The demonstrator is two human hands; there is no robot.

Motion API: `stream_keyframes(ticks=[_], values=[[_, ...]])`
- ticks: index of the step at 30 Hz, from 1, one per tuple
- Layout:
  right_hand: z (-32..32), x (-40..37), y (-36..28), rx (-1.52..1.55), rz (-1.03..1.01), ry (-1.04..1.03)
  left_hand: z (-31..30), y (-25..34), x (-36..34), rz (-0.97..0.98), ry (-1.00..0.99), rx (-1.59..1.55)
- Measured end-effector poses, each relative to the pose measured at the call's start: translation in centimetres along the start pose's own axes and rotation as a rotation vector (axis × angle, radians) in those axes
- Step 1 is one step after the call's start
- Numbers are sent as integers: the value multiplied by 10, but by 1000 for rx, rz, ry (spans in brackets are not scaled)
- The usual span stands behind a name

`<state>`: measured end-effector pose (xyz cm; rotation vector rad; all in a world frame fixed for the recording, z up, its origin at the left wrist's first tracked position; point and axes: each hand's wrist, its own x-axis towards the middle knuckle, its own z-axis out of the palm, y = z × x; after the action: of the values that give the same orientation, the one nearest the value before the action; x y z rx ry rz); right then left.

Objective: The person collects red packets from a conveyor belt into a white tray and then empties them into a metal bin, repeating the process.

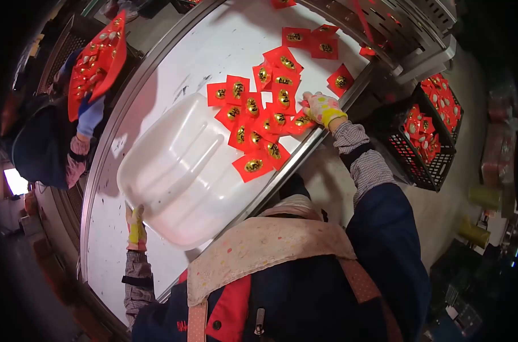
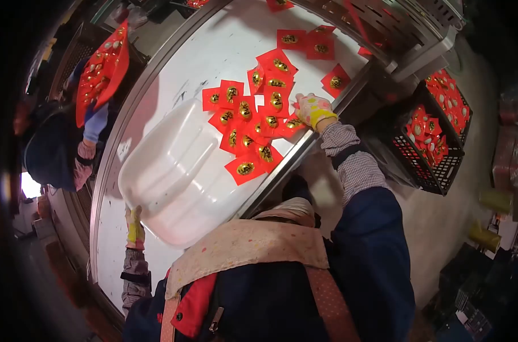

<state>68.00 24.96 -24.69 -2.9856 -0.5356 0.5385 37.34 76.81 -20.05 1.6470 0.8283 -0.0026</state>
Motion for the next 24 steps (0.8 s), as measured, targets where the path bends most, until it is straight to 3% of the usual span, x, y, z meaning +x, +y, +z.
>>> stream_keyframes(ticks=[1,4,6,8,10,12,14,15,18,21,23,24], values=[[3,6,1,88,135,-33,-1,0,-7,40,14,-9],[40,-3,-19,130,74,60,14,-2,-6,86,1,-76],[46,-3,-55,302,146,77,23,-6,7,115,-7,-93],[64,1,-66,101,-106,95,36,-3,18,98,-44,-94],[54,-7,-89,450,53,9,58,9,26,88,-3,-133],[110,7,-100,395,-304,98,56,3,29,122,-13,-168],[61,-23,-119,663,-491,180,49,-7,49,81,-18,-119],[46,-22,-113,593,-432,-41,55,4,43,85,-32,-108],[30,14,-49,348,-457,1,64,-7,52,81,40,-99],[2,46,23,56,-38,353,92,14,34,36,41,-142],[-14,52,59,-49,299,432,96,10,28,26,72,-158],[-18,57,74,-79,407,334,101,14,23,21,78,-158]])
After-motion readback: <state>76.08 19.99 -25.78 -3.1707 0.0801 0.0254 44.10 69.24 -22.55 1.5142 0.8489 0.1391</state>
